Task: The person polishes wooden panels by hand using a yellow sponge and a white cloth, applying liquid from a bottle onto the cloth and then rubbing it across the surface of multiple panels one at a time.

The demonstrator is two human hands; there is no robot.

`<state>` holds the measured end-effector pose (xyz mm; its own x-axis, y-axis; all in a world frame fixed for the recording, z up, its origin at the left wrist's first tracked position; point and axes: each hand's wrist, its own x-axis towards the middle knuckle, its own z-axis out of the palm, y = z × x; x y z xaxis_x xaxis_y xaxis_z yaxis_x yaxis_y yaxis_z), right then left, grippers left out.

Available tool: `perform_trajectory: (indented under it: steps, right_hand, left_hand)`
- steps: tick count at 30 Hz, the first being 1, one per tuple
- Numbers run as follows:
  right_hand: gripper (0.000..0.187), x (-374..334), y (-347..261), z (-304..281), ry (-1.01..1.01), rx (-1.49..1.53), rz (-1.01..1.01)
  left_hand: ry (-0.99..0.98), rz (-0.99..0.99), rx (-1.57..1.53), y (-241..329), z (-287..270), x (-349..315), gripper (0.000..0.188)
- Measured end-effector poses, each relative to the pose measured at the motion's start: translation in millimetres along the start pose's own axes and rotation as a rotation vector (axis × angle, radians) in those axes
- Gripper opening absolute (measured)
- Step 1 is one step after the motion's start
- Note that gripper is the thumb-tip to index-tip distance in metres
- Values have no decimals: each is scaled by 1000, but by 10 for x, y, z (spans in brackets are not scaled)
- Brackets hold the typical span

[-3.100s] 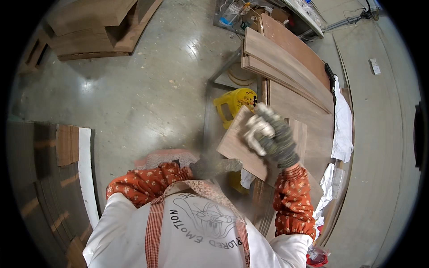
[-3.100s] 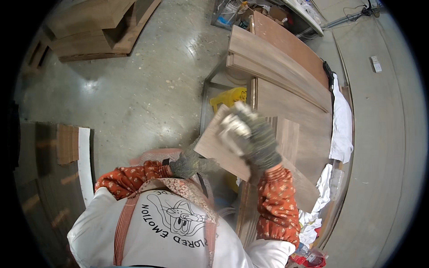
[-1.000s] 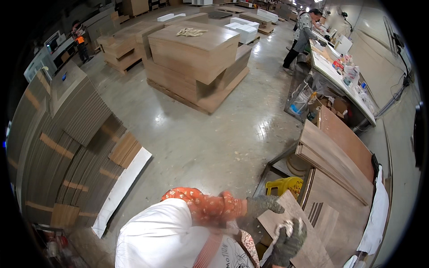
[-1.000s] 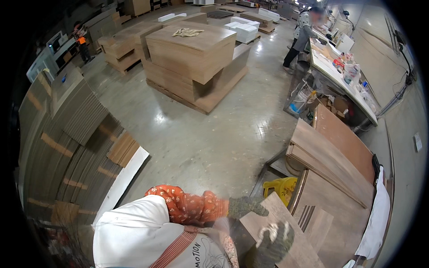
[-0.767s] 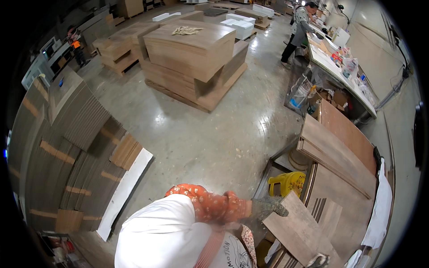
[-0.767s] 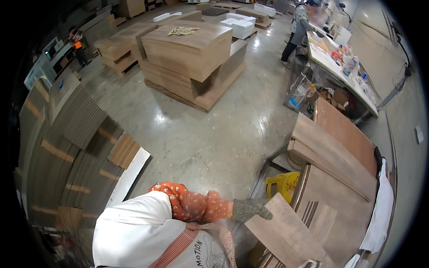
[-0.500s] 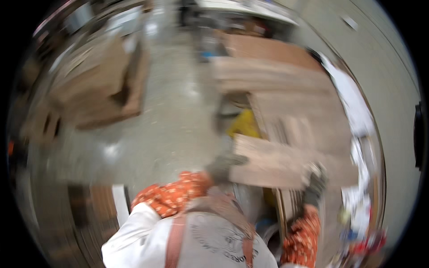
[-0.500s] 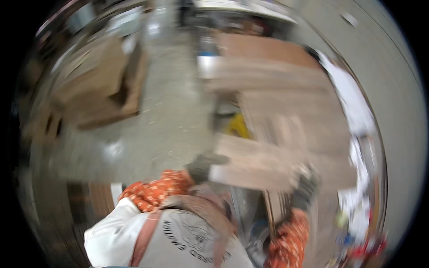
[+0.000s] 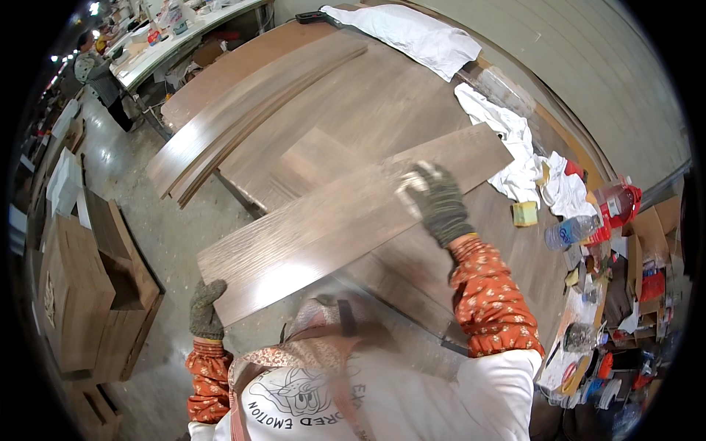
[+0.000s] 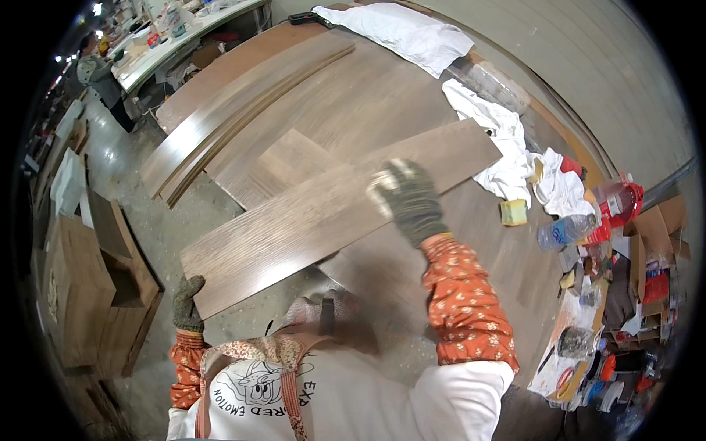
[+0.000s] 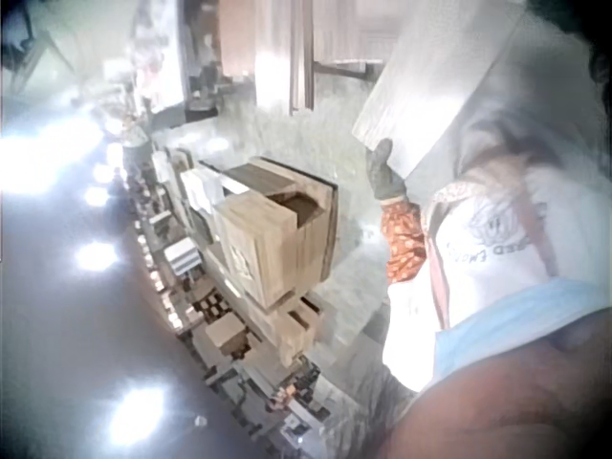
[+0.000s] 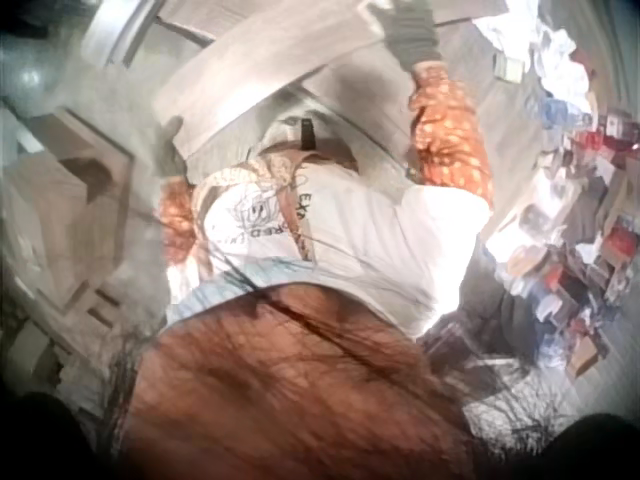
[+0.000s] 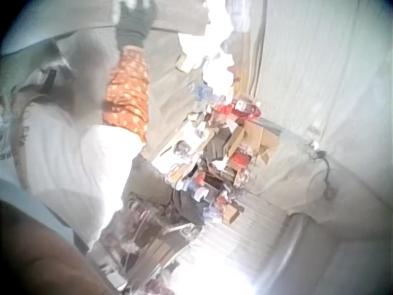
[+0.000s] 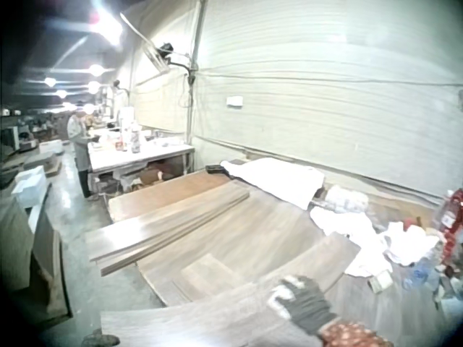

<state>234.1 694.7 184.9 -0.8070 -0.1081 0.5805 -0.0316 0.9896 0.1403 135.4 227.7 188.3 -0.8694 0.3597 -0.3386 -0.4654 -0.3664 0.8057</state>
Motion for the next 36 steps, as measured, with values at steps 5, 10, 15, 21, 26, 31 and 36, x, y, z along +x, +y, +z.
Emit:
perform_trajectory:
  steps: [5, 10, 15, 21, 26, 31, 36]
  right_hand:
    - [42, -439, 1246, 67, -27, -5, 735]
    - [54, -716, 2048, 232, -39, -54, 937]
    - [61, -787, 2524, 176, -121, -76, 1089]
    - [52, -588, 2374, 274, -57, 74, 972]
    - [41, -656, 2392, 355, -8, 254, 872]
    - [40, -491, 2450, 140, 6, 261, 819]
    - [40, 144, 2387, -486, 558, 286, 722]
  left_hand:
    - [142, 88, 84, -97, -303, 110, 59]
    - [261, 118, 166, -76, -579, 140, 64]
    - [112, 70, 311, 51, -261, 123, 60]
    - [120, 133, 735, 416, -321, 17, 45]
    - [295, 656, 2184, 444, -883, 192, 40]
    - [786, 589, 515, 592, -306, 266, 50]
    - [1352, 867, 1489, 476, -894, 396, 41]
